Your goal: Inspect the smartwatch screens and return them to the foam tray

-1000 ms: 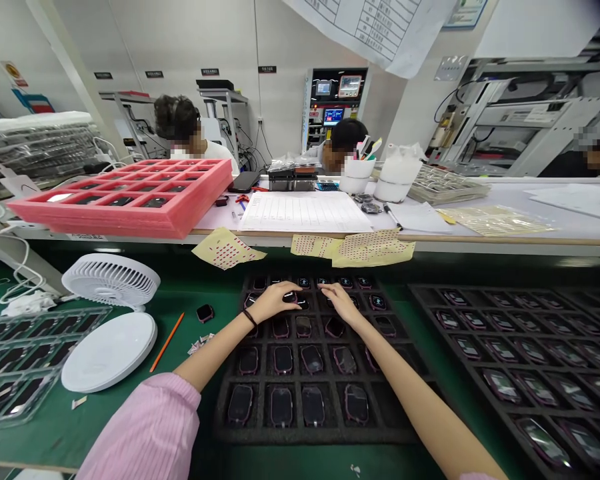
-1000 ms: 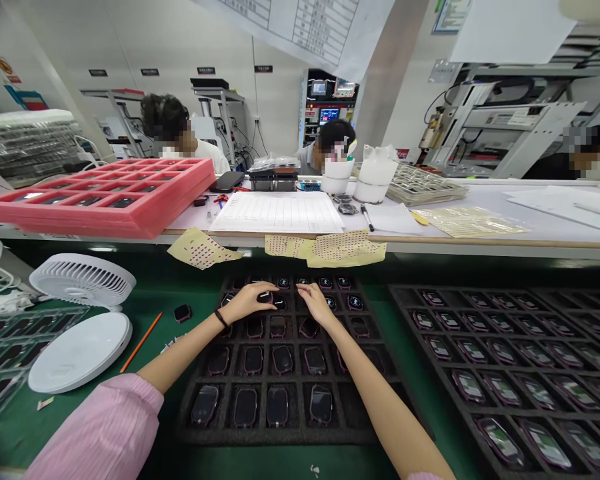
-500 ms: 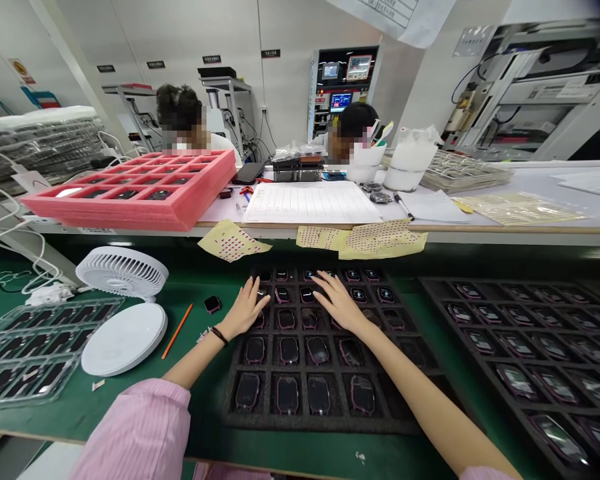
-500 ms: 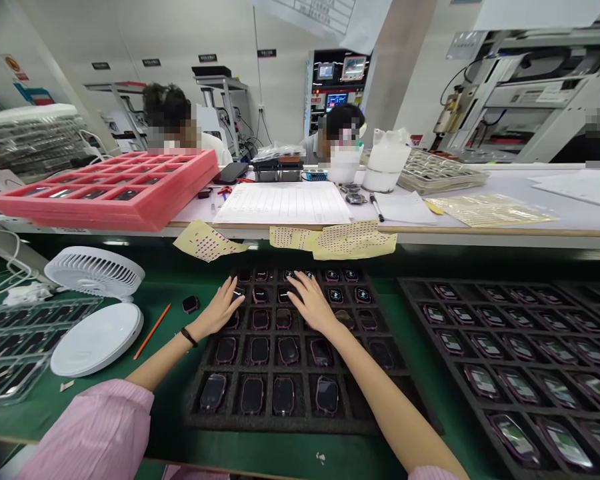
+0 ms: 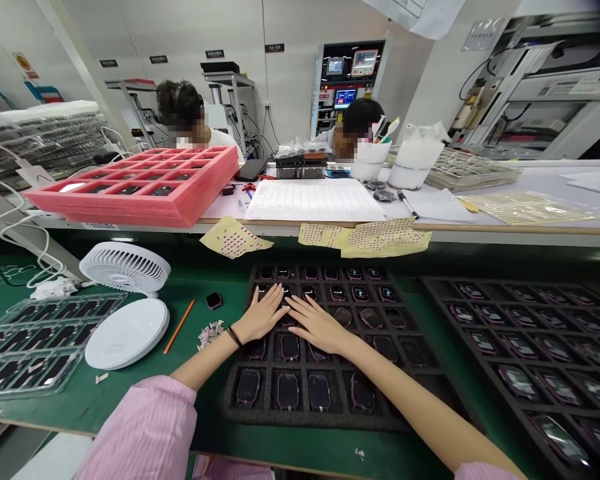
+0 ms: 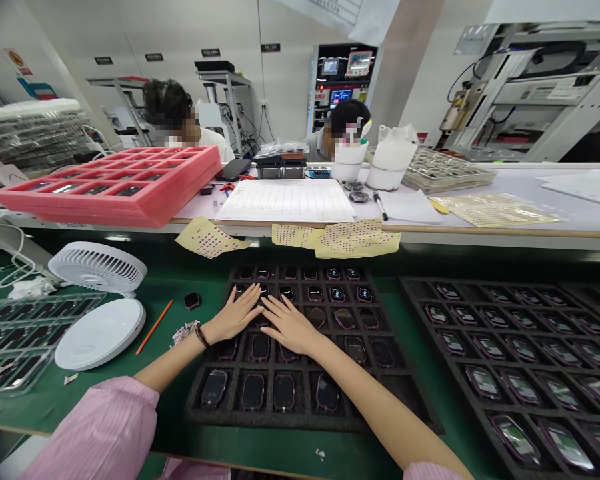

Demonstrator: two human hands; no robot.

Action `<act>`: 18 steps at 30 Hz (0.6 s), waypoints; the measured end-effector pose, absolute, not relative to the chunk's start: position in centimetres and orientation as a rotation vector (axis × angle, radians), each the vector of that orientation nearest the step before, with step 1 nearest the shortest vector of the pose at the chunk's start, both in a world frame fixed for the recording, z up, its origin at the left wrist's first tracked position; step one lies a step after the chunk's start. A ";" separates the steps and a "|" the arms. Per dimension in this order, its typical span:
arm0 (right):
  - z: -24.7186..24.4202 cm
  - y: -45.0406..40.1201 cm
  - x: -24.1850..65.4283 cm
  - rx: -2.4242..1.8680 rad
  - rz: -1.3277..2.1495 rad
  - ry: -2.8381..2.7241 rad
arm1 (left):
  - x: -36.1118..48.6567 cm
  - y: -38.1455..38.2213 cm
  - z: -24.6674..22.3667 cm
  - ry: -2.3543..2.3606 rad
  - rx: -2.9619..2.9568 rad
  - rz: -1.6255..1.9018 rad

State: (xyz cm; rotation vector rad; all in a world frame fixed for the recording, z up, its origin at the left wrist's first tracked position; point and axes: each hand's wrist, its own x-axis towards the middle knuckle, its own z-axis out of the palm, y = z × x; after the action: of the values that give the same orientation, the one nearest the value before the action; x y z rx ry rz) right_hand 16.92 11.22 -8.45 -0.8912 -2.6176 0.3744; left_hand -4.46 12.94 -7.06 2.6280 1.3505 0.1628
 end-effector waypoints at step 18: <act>-7.3 9.8 16.8 -0.633 0.313 -2.596 | -7.2 11.2 -2.2 1.488 2.619 -0.122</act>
State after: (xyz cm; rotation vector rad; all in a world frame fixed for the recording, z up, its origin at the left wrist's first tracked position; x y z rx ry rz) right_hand 16.83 9.78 -7.26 -0.6334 -2.5956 0.3133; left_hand -7.16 11.20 -2.19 2.6194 1.4877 -0.1220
